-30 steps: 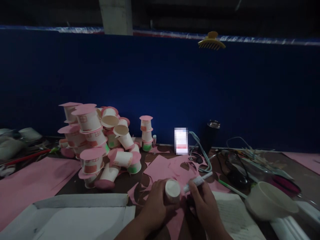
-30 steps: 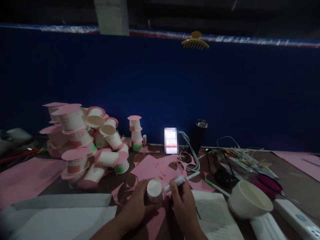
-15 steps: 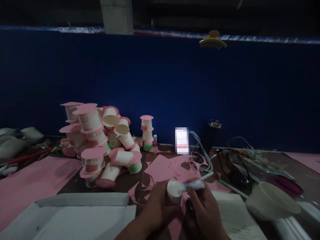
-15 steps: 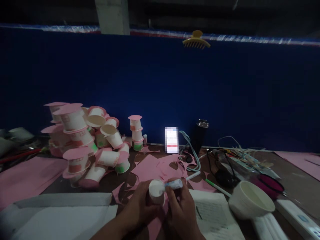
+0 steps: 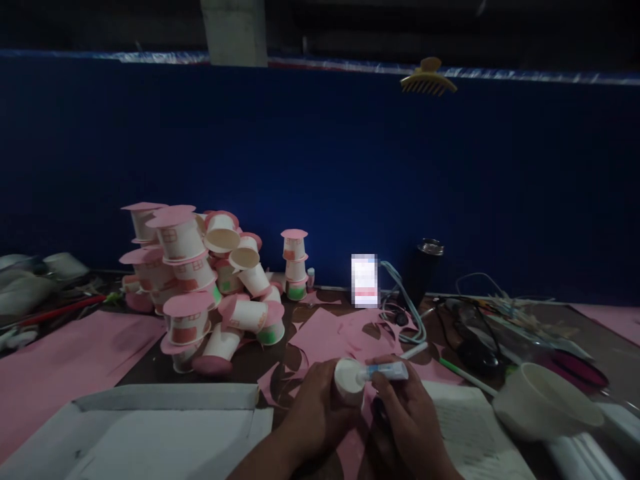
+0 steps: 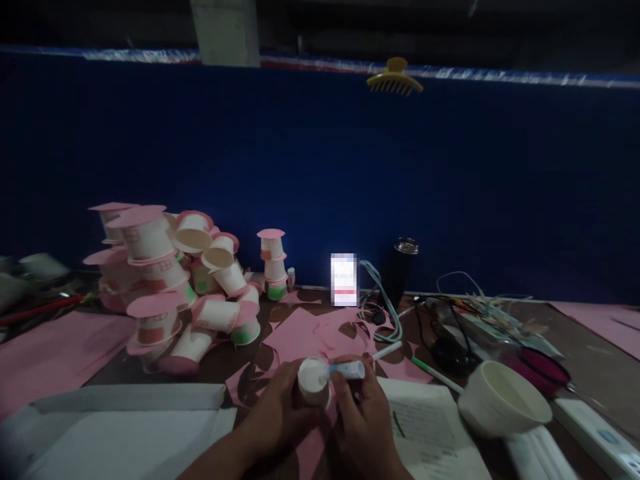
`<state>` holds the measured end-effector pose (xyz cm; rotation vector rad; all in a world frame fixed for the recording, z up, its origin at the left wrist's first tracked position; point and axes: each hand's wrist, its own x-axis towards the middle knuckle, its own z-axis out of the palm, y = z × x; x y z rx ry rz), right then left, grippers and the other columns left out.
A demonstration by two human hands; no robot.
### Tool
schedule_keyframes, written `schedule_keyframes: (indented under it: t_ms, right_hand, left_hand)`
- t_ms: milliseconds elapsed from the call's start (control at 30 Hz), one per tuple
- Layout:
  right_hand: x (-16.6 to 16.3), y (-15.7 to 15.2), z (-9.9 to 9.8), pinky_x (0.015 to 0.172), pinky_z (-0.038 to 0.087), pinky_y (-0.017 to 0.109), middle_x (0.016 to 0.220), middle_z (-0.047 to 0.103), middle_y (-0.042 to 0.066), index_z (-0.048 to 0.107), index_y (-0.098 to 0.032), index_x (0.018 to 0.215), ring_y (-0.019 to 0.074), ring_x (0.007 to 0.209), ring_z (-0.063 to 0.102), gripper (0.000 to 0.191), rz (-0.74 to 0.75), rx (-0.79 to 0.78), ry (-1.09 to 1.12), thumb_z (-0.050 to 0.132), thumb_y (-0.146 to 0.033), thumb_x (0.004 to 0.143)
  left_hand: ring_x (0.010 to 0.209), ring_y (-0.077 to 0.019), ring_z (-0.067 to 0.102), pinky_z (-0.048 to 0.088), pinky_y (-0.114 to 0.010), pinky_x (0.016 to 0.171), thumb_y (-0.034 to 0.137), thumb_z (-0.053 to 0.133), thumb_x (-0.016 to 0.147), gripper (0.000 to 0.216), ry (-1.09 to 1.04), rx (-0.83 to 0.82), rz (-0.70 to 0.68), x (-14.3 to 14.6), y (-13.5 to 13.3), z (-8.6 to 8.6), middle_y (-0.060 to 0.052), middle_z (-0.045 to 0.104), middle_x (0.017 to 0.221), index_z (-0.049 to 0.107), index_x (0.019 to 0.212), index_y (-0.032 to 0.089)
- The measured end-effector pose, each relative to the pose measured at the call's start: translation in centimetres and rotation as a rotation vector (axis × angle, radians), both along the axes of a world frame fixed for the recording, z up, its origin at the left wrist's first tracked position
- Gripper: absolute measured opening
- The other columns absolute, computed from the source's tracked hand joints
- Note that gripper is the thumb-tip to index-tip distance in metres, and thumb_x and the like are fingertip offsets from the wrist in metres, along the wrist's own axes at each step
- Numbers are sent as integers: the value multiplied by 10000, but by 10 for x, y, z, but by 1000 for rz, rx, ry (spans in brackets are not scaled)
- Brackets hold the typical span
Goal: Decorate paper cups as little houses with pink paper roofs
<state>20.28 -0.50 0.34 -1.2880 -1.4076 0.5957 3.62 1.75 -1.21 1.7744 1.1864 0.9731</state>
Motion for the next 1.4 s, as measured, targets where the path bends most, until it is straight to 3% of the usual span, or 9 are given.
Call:
schedule_keyframes:
  t_ms: [200,533,767,933,1100,1267,1400]
  right_hand:
    - [2,-3,1,762,493,268,951,661,52,597,-219,999,194,869,624,190,47,57,23,537,-361,888]
    - [7,0,-9,614,473,263,813,626,30,608,-195,906,167,706,580,226,-6,-3,178,577,-413,853]
    - [3,-2,0,551,476,232,807,637,16,586,-198,949,140,645,574,293,-49,-75,437,626,-456,817]
    - [3,-2,2,587,483,236,825,641,27,600,-191,921,148,679,582,276,-56,-27,388,631,-443,812]
    - [6,-4,-1,614,486,237,832,639,32,590,-195,910,154,701,586,230,-42,11,318,604,-413,837]
    - [2,-6,-3,637,486,244,826,634,33,584,-203,928,162,711,589,179,54,38,191,583,-367,856]
    - [0,-3,-6,611,481,237,778,633,15,591,-217,896,163,676,587,177,17,41,129,572,-387,850]
  left_hand:
    - [894,-223,562,442,-331,776,143,636,639,409,49,38,-7,1,0,6,-30,639,996,617,1040,225]
    - [816,-195,553,443,-281,686,162,675,625,427,-10,-74,-62,-1,3,1,-37,647,967,594,1044,182]
    - [946,-251,559,453,-356,821,153,666,634,406,31,114,-8,-1,2,-1,-68,630,1038,614,1034,200]
    - [1021,-262,558,452,-386,898,214,613,733,395,-14,217,-15,-2,1,0,-101,610,1110,580,1126,196]
    - [1015,-259,566,455,-388,908,176,601,720,423,13,267,-45,-3,1,3,-112,612,1108,568,1142,180]
    - [1037,-250,557,450,-377,913,141,612,700,443,-5,271,-21,-1,4,-3,-99,615,1116,574,1139,190]
    - [1008,-246,564,463,-373,878,140,602,709,383,-23,215,25,0,3,-5,-81,628,1081,604,1086,208]
